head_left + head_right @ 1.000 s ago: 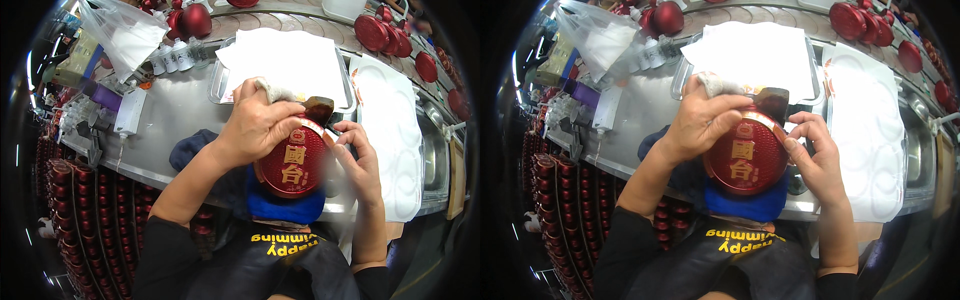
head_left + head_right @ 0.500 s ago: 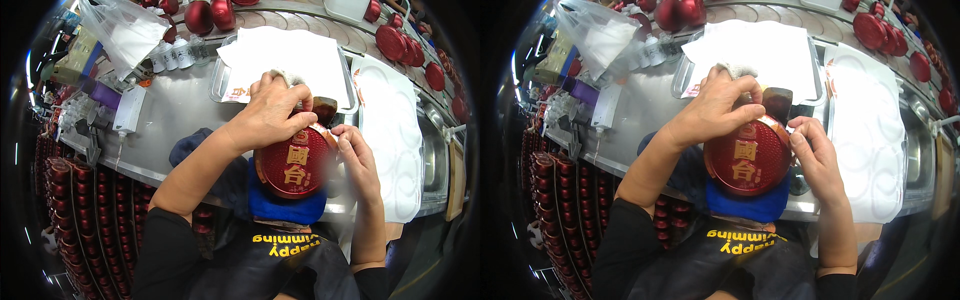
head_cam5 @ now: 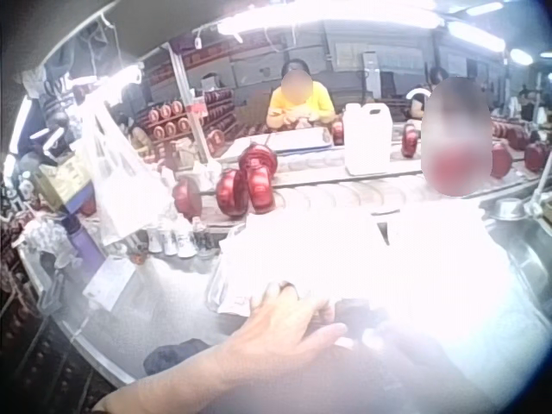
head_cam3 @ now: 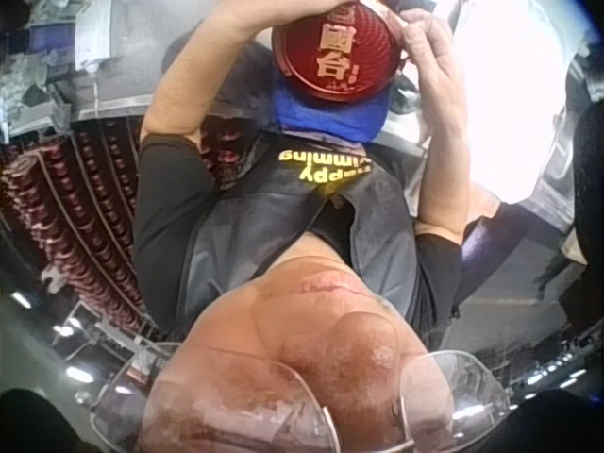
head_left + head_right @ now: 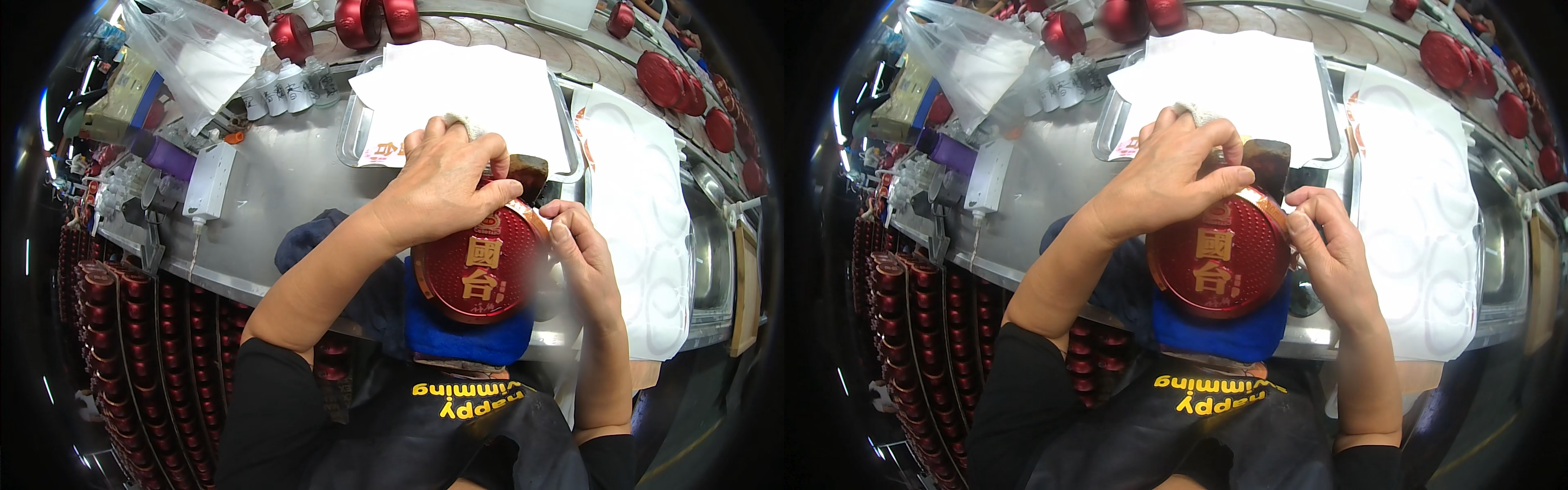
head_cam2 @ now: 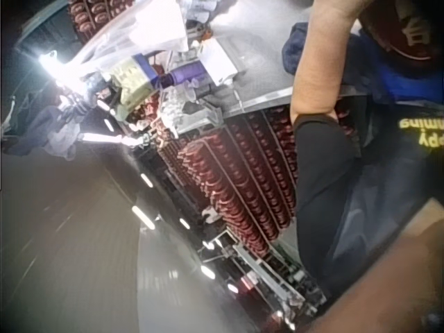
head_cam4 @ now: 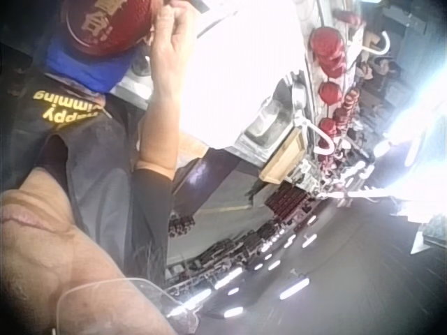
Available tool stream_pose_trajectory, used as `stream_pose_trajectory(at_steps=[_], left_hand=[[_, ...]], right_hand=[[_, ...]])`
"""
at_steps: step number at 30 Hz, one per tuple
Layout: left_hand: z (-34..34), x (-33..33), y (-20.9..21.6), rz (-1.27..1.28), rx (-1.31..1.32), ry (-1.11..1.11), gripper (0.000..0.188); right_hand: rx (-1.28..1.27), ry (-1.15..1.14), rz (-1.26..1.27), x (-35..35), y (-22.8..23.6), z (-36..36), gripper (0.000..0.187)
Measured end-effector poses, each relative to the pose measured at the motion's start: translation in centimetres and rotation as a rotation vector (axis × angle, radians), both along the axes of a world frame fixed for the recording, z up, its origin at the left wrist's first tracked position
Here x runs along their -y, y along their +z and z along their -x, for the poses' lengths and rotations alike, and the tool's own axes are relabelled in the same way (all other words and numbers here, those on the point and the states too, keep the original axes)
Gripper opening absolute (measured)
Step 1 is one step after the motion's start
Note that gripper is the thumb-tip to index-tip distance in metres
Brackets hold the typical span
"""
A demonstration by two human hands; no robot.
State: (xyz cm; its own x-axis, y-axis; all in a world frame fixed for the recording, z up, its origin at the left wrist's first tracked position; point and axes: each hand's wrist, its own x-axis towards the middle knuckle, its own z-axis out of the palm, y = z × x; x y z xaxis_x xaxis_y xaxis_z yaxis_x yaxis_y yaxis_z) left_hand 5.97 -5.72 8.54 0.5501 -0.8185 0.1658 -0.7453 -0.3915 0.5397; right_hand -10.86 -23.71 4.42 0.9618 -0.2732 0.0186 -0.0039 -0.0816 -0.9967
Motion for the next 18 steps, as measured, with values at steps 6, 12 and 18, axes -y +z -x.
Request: stream_pose_trajectory(at_steps=[6,12,18], left_hand=[[-0.2,0.0,-0.4,0.015,-0.017,0.002,0.033],[-1.1,-1.1,-1.1,0.115,-0.094,-0.058,0.028],[-0.7,-1.3,-1.3,0.113,-0.063,-0.036,0.025]], right_hand=[[-0.045,0.039,0.050,0.0,0.4,0.1,0.027],[-0.042,0.042,0.068,0.2,0.3,0.2,0.027],[-0.017,0.004,0.040,0.4,-0.5,0.3,0.024]])
